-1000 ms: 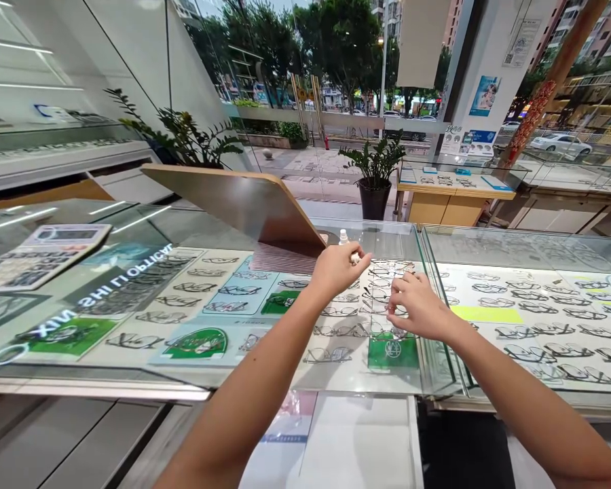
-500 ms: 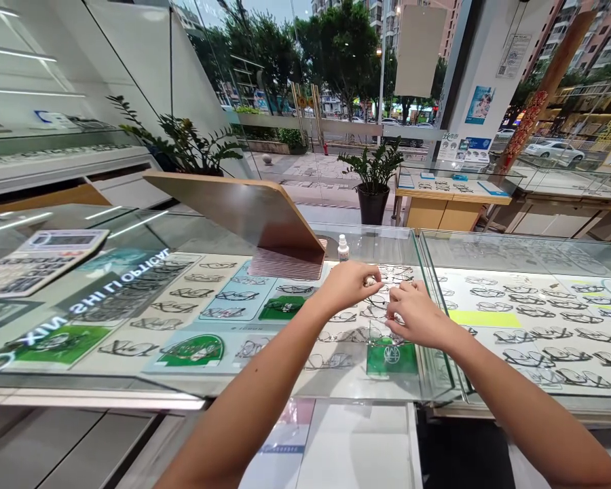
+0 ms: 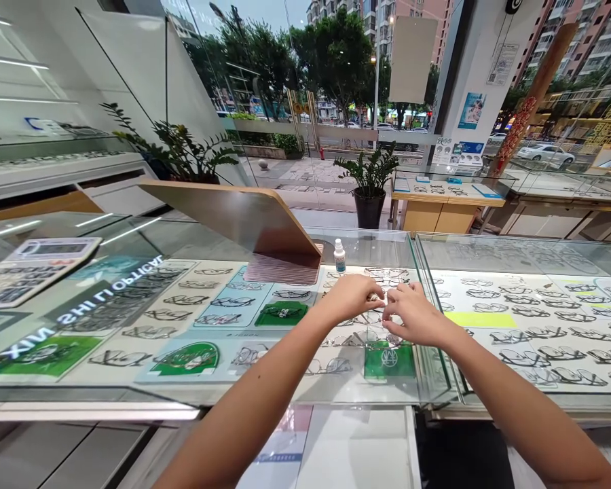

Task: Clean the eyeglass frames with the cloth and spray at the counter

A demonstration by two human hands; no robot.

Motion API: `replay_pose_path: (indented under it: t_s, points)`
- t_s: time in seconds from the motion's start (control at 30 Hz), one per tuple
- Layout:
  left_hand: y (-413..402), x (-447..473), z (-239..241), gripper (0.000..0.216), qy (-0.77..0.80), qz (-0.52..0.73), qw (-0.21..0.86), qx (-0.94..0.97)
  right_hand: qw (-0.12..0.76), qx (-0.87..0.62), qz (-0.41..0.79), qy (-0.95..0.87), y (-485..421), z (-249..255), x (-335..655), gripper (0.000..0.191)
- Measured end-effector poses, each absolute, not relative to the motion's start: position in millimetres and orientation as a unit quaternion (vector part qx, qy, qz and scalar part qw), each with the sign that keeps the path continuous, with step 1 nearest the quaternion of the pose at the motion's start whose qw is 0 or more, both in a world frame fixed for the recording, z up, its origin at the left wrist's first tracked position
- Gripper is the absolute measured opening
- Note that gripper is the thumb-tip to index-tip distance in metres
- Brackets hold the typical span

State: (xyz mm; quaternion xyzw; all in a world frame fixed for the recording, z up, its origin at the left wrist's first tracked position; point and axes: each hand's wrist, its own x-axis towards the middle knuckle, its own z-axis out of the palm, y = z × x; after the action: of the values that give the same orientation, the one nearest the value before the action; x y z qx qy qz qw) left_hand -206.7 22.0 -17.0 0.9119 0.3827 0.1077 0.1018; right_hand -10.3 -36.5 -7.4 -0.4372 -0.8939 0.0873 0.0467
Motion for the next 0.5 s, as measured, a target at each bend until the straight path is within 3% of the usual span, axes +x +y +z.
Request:
replay_pose_path:
  t_s: [0.5]
  points:
    - [20.5, -197.4, -25.9, 0.018, 0.367, 0.119, 0.085, 0.919, 0.062, -0.443, 0.111, -0.887, -32.8, -9.3, -7.6, 0.015]
